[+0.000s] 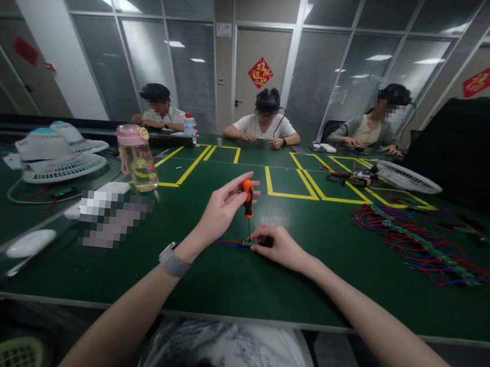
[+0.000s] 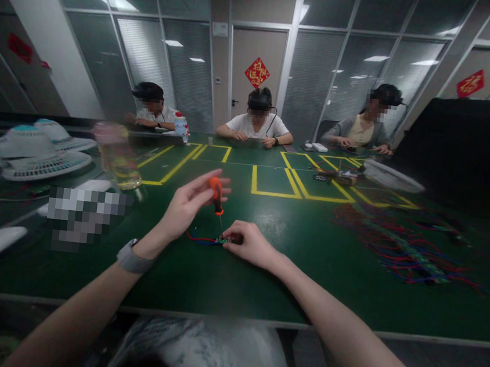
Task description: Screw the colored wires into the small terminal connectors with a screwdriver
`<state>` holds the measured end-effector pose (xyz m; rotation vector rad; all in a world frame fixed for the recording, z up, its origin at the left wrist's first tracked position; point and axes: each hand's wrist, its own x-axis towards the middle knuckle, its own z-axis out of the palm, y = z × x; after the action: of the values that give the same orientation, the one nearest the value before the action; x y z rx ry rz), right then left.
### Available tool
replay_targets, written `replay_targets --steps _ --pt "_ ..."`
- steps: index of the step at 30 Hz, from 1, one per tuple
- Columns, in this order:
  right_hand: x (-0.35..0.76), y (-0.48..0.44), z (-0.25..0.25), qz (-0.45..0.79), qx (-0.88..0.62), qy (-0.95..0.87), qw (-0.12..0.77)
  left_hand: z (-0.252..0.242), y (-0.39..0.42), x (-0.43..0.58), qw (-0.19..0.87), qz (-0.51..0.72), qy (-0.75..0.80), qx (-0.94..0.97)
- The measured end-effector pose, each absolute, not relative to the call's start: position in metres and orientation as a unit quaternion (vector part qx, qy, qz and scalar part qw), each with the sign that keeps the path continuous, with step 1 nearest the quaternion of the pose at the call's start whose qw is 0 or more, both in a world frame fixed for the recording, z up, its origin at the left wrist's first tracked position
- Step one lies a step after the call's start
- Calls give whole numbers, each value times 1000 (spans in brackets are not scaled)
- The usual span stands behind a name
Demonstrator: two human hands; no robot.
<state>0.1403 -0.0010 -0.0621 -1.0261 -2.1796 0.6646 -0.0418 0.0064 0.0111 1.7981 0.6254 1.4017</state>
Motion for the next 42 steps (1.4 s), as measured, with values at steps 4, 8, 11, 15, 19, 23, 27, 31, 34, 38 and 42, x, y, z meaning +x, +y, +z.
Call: replay_targets --steps 4,8,11,15,19,23,27,31,34,38,42 --pt "140 -3 -60 256 -382 -827 322 10 6 -41 341 564 270 702" --pt "140 -4 -58 260 -375 -827 328 10 2 -40 184 578 306 734" --pt "140 -4 -58 263 -377 -826 327 11 0 -38 279 567 266 728" --pt "140 -4 -58 291 -382 -815 324 10 2 -38 366 563 253 697" --pt "140 -5 -60 298 -382 -810 330 7 5 -40 239 583 290 720" --pt "144 -8 -60 254 -380 -822 339 6 4 -40 327 565 248 715" --pt "149 -11 -55 194 -354 -854 328 6 5 -40 319 574 275 702" --pt "150 -12 -52 144 -315 -880 324 5 6 -41 180 587 310 726" --pt "150 -11 -52 125 -294 -890 326 4 5 -41 182 573 302 740" --pt "151 -10 -55 101 -278 -901 318 3 4 -39 298 556 280 724" --pt "152 -9 -56 86 -270 -907 310 1 9 -37 352 577 301 672"
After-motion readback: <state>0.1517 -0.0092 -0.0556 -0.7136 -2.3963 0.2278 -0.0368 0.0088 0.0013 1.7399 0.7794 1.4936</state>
